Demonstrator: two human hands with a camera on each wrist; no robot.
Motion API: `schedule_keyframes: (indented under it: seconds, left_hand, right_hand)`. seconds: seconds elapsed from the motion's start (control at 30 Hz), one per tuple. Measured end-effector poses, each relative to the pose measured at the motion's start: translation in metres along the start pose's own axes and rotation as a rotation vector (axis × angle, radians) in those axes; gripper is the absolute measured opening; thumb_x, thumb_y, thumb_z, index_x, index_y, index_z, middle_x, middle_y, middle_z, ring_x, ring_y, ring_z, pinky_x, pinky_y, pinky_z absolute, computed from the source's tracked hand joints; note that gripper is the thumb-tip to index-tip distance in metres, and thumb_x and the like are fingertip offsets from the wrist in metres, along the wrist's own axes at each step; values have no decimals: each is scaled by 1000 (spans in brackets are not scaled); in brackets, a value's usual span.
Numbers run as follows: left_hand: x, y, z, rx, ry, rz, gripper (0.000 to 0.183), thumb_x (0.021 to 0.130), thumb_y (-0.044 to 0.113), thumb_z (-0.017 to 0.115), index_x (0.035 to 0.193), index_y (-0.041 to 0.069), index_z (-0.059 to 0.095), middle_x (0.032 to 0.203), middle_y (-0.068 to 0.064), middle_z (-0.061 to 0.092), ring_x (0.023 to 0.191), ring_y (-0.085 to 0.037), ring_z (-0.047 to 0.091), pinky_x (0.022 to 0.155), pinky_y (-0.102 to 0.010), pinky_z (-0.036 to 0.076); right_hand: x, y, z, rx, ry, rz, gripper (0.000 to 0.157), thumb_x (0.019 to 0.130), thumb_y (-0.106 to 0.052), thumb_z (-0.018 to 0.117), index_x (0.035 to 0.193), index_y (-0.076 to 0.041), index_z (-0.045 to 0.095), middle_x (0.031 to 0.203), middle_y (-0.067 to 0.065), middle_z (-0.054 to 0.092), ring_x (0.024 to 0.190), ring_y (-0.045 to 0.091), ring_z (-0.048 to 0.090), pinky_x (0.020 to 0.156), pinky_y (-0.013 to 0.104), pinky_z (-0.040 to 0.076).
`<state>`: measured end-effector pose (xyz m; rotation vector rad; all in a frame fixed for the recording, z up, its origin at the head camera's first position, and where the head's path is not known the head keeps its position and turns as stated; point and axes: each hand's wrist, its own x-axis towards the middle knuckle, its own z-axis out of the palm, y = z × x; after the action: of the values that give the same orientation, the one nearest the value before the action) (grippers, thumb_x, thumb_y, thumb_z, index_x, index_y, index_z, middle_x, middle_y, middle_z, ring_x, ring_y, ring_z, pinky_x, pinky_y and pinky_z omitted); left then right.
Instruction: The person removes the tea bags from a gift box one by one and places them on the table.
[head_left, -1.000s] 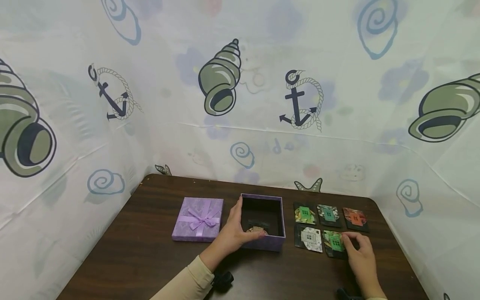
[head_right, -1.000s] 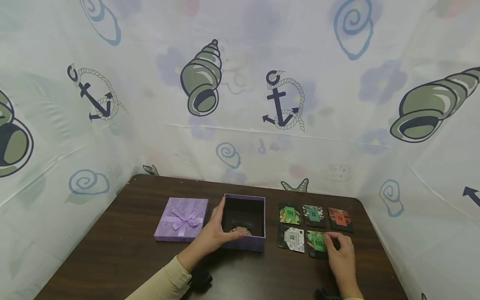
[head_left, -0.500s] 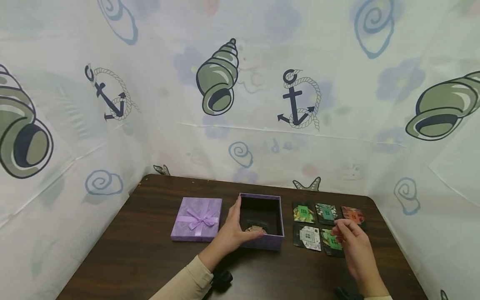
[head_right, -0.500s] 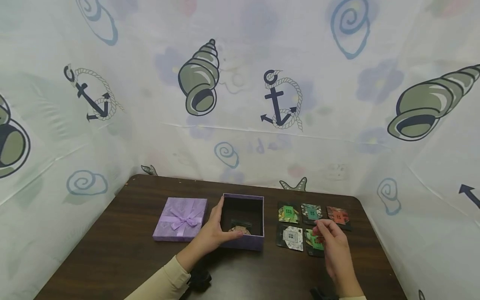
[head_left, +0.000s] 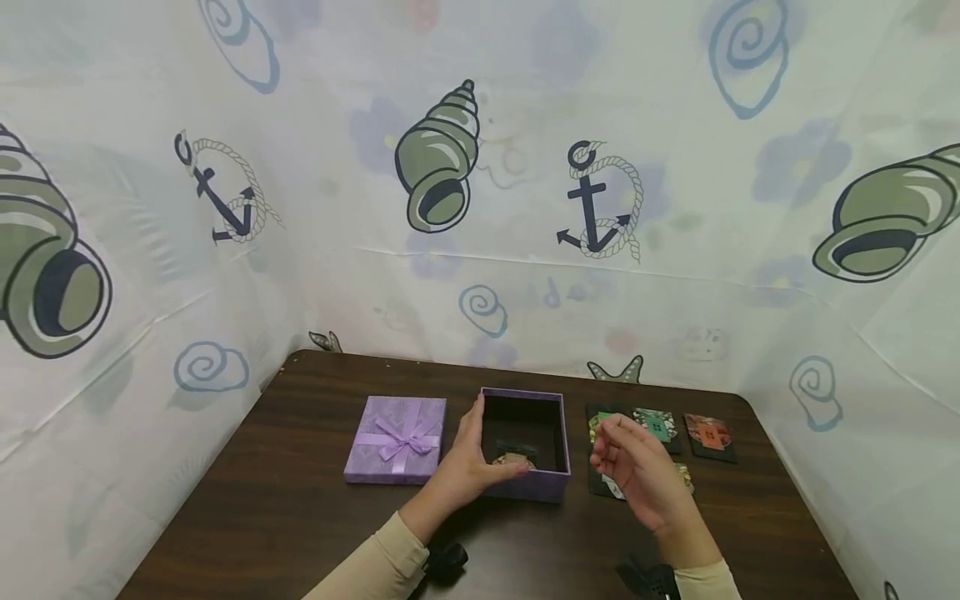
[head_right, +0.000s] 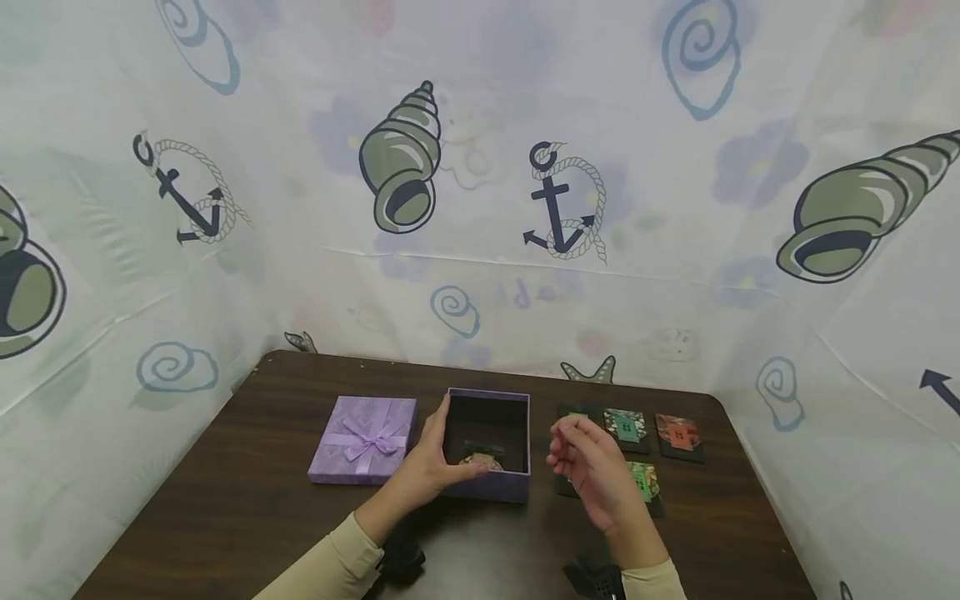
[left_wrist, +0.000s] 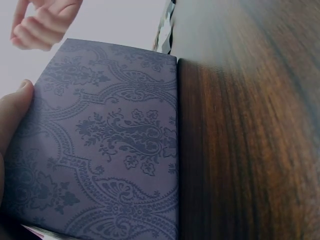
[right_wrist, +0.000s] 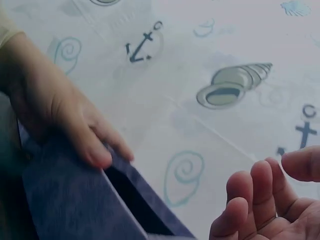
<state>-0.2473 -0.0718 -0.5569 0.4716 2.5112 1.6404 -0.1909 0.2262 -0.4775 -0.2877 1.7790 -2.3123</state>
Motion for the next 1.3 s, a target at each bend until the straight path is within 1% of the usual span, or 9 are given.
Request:
schedule_keyframes:
  seconds: [0.1,0.4,0.6,0.67,0.77,0.9,1.07,1.2,1.3]
  left_hand:
    - [1,1,1,-10,0,0,140,80,53,96,178,22,0,183,-19,8,167,-47,19,126,-74,29]
    - [-1,2,1,-10,-1,-21,139,81,52,95,178,23,0,183,-20,9,166,-47,21,127,-73,28]
    - [-1,2,-1,-2,3,-19,139,81,53,95,178,22,0,183,-20,10,165,-48,24,127,-73,30]
    - [-1,3,-2,-4,5,-20,139,81,52,95,178,22,1,182,-21,11,165,-48,24,127,-72,29]
    - [-1,3,-2,-4,8,-18,138,81,50,96,178,21,2,182,-22,12,165,-48,25,128,-71,29]
    - [0,1,-1,-15,6,-7,138,82,48,96,178,20,1,182,-22,12,166,-47,22,129,-70,28]
    - [1,1,0,-35,0,-6,139,80,50,97,178,22,2,182,-21,11,166,-48,21,129,-72,26]
    - [1,1,-1,-35,-3,-3,140,79,53,96,178,23,2,182,-21,10,166,-48,20,128,-73,26]
    - [1,1,-1,-29,-3,-7,140,79,55,96,178,25,2,183,-21,10,167,-48,20,128,-73,26]
  right_hand:
    - [9,1,12,-13,-26,20,23,119,-28,46,114,-15,64,98,-6,63,90,11,65,83,26,56]
    - [44,6,39,-47,-1,119,21,117,-32,53,110,-17,66,99,-3,63,91,15,62,85,27,55]
    - [67,9,45,28,-14,205,16,116,-27,54,110,-21,67,101,-3,64,97,17,62,89,28,56]
    - [73,11,46,60,-5,247,15,116,-25,55,111,-20,67,103,-2,64,100,18,61,91,30,56]
    - [85,13,48,56,8,304,14,115,-26,57,113,-17,67,105,0,64,101,20,62,92,31,56]
    - [100,11,50,-17,10,369,22,113,-31,60,119,-10,63,105,2,65,99,21,64,91,32,56]
    - [117,3,48,-185,-57,442,37,113,-32,59,133,-1,60,114,10,66,103,25,66,93,33,58]
    - [130,3,46,-344,-138,469,37,112,-27,60,132,4,66,122,20,69,112,37,70,102,42,60]
    - [139,7,45,-384,-195,493,38,112,-24,60,134,6,67,135,29,67,129,49,66,115,52,54]
